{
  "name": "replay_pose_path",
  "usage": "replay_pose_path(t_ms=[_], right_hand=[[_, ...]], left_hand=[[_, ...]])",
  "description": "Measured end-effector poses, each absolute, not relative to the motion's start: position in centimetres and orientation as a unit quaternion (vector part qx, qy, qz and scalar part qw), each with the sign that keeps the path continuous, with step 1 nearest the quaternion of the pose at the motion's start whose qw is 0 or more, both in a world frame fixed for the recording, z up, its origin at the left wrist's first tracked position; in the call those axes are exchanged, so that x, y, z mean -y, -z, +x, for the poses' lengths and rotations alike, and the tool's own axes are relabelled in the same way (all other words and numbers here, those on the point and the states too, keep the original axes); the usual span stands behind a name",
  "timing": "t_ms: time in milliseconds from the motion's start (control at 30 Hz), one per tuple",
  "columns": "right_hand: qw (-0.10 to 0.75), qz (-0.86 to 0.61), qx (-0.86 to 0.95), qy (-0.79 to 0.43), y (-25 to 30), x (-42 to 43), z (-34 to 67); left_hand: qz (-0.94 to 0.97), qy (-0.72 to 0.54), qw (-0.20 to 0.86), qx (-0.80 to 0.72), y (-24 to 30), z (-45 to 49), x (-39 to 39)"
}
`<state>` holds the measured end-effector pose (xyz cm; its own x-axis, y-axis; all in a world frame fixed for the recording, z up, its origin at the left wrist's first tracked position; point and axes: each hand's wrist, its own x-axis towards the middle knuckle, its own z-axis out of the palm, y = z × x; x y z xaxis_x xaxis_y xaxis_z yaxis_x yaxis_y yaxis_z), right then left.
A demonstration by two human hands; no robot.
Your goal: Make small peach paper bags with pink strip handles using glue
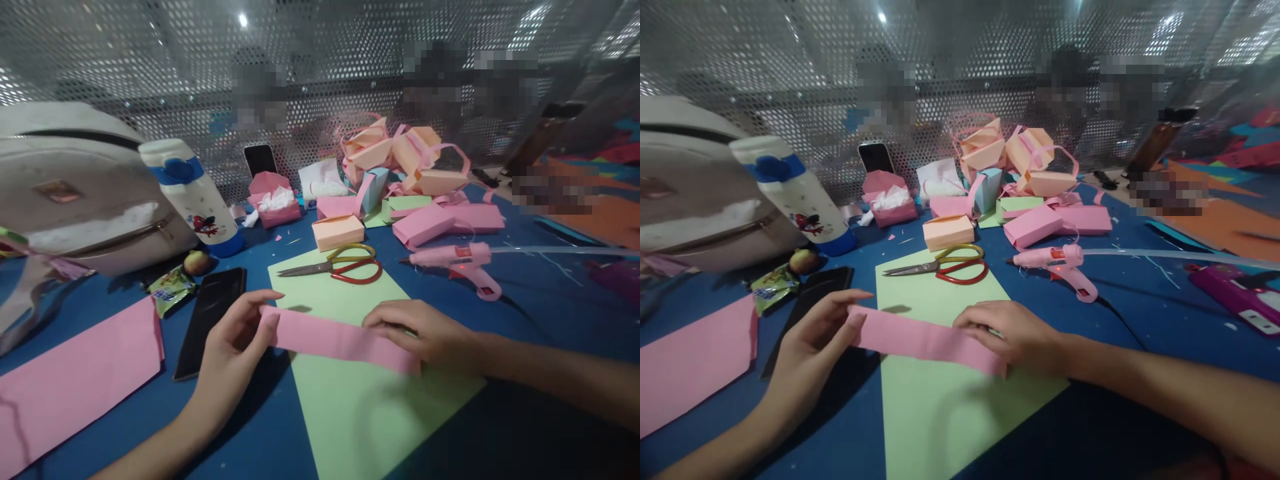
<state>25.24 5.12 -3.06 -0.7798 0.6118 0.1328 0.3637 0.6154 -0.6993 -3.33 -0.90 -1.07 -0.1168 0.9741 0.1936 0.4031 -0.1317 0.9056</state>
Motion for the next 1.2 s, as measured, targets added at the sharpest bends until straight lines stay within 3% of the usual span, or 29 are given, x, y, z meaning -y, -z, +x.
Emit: replay_pose_path(t_ms=[300, 467, 567, 700, 900, 1067, 1200], right_hand=[[0.241, -0.299, 0.834, -0.396, 1.9, -4.9, 25.0], [0.186, -0.198, 0.896, -0.352, 0.0, -4.9, 24.7], [0.144, -0.149, 0.948, -0.242, -1.6, -4.9, 24.1], [0.151, -0.151, 0.965, -0.149, -3.6, -4.7, 23.2], [0.105, -0.216, 0.941, -0.239, -3.4, -4.9, 23.9], [0.073, -0.250, 0.936, -0.237, -2.2, -4.7, 25.7], [0.064, -0.270, 0.935, -0.222, -2.0, -4.0, 25.7]], left_hand=[[0.674, -0.445, 0.246, -0.536, 0.1, -3.6, 1.5], [0.697, -0.343, 0.408, -0.480, -2.1, -3.1, 0.6], [0.720, -0.231, 0.454, -0.472, -2.6, -1.4, 0.6], [0.748, -0.156, 0.430, -0.481, -2.5, 0.7, 1.0], [0.767, -0.112, 0.390, -0.497, -2.1, 0.1, 0.5], [0.770, -0.065, 0.399, -0.494, -1.4, -1.2, 0.6], [0.786, -0.088, 0.346, -0.505, -1.7, -0.7, 1.1]])
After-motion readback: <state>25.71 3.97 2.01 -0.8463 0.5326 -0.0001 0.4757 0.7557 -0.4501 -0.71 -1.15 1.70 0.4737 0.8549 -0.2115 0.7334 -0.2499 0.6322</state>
